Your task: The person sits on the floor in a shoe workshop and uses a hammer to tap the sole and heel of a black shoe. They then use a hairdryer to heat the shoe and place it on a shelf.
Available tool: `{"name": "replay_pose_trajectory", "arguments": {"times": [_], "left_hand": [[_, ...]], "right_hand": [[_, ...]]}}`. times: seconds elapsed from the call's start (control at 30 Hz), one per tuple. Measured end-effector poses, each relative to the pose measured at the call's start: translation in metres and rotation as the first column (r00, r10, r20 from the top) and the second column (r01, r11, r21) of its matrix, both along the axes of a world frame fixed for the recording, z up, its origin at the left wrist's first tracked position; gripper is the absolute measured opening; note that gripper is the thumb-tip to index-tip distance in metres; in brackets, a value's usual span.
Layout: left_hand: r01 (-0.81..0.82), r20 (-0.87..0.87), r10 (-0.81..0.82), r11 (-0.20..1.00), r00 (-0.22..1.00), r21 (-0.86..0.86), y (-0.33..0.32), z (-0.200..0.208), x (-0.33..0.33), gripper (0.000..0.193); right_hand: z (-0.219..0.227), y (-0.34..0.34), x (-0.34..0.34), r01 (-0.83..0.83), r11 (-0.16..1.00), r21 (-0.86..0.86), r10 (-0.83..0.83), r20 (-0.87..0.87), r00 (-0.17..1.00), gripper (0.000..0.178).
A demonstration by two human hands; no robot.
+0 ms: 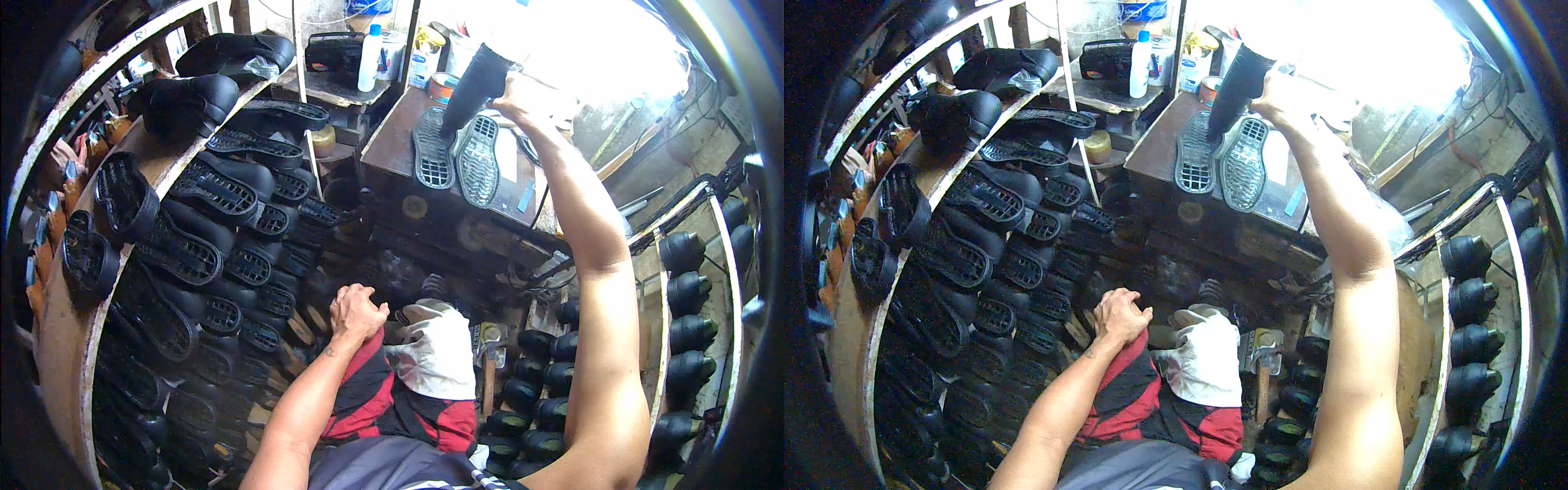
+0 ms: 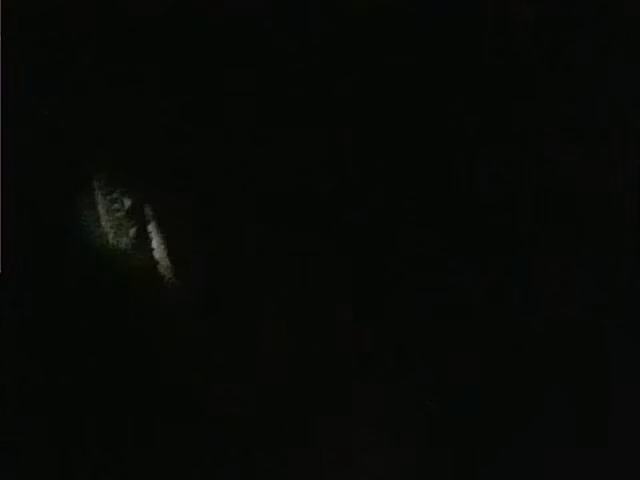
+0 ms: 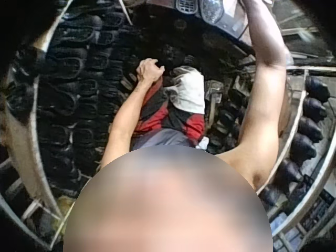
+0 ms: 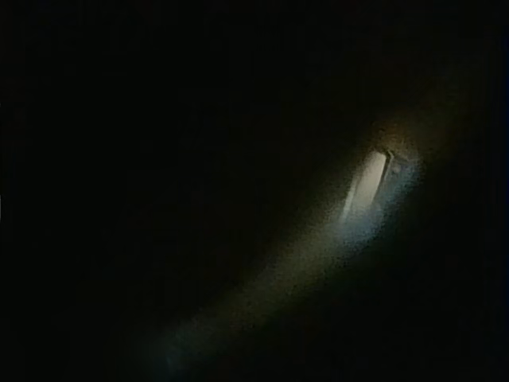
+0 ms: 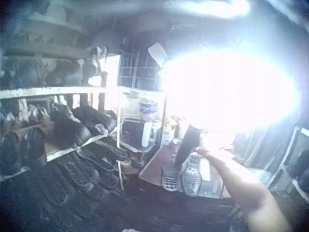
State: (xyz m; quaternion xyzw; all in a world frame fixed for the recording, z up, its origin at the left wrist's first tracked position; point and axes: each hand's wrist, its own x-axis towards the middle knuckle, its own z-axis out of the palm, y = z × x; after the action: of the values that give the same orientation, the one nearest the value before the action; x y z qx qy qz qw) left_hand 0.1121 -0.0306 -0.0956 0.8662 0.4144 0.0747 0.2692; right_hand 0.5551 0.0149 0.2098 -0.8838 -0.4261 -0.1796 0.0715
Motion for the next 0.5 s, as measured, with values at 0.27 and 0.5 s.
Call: {"name": "replay_pose_trajectory", "arguments": {"times": [0.27, 0.5], "left_hand": [[-0.026, 0.023, 0.026, 1.0, 0.999, -0.003, -0.001, -0.003, 0.0, 0.051], [-0.03, 0.008, 0.03, 0.999, 1.0, 0.014, -0.003, -0.001, 0.001, 0.051]], "right_hand": [[0.014, -0.009, -0.032, -0.078, 0.996, 0.048, 0.075, 0.056, 0.996, 0.072], [0.004, 0.012, -0.054, -0.151, 0.983, 0.109, 0.14, 0.102, 0.985, 0.072]]}}
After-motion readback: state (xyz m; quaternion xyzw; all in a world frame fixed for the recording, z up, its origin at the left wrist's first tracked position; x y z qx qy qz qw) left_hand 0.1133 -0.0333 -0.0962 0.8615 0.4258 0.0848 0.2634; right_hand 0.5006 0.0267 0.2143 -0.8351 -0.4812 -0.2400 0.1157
